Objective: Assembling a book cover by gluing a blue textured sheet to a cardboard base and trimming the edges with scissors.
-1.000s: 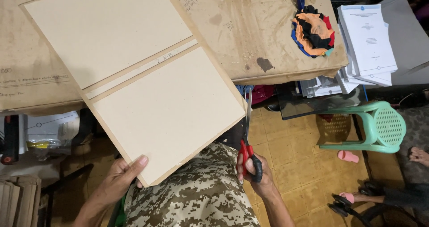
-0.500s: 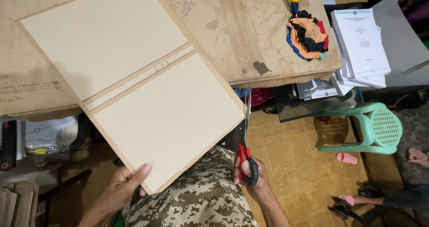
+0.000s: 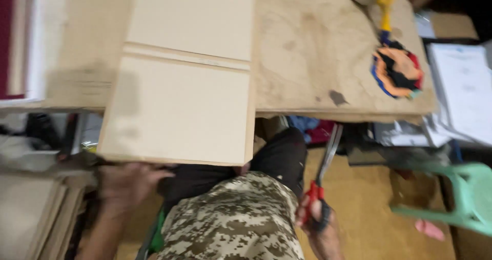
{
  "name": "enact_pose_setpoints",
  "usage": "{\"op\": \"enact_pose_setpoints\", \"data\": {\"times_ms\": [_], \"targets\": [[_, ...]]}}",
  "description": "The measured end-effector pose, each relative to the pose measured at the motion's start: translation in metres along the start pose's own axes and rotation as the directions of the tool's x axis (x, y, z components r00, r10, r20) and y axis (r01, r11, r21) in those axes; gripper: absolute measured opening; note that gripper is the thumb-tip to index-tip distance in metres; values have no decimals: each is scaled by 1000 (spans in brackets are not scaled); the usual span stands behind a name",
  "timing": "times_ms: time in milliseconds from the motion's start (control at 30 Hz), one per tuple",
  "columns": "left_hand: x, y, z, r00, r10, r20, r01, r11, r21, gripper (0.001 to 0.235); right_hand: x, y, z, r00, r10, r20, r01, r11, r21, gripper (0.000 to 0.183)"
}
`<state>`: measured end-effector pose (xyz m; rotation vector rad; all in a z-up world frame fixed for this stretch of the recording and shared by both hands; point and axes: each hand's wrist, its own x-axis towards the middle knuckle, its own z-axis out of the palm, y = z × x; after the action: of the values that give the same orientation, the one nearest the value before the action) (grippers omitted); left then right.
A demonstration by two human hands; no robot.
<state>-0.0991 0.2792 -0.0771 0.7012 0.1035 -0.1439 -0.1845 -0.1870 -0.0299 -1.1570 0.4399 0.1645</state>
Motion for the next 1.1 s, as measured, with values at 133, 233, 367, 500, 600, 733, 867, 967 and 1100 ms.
{"op": "enact_pose_setpoints", "data": {"times_ms": [133, 233, 367, 500, 600, 733, 867, 967, 1100], "targets": [[10, -41, 38, 953, -171, 248, 4, 830, 557, 45, 14, 14, -16, 998, 44, -40, -47, 996, -71, 56], [18, 55, 240, 608, -608, -510, 733, 183, 655, 99, 43, 37, -35, 908, -133, 398, 106, 990, 88, 31], [61, -57, 209, 782, -485, -392, 623, 621, 476, 82, 12, -18, 27, 988, -2, 154, 39, 971, -235, 57], [76, -105, 219, 938, -347, 17, 299, 832, 467, 58, 5, -39, 45, 978, 82, 194, -21, 954, -300, 56], [80, -102, 228, 859, -511, 4, 404, 684, 607, 81, 9, -51, 53, 955, 83, 285, 9, 951, -309, 54], [79, -101, 233, 876, -469, -112, 449, 709, 543, 82, 12, -55, 59, 933, 79, 352, 48, 940, -339, 52], [80, -109, 223, 833, -549, -70, 488, 668, 562, 103, 15, -54, 64, 941, 100, 324, 33, 924, -381, 51], [80, -116, 219, 858, -508, -80, 466, 703, 538, 92, 18, -52, 63, 938, 87, 335, 33, 941, -336, 51], [77, -113, 223, 880, -467, -92, 441, 728, 524, 86, 16, -52, 64, 941, 79, 329, 47, 933, -358, 49]]}}
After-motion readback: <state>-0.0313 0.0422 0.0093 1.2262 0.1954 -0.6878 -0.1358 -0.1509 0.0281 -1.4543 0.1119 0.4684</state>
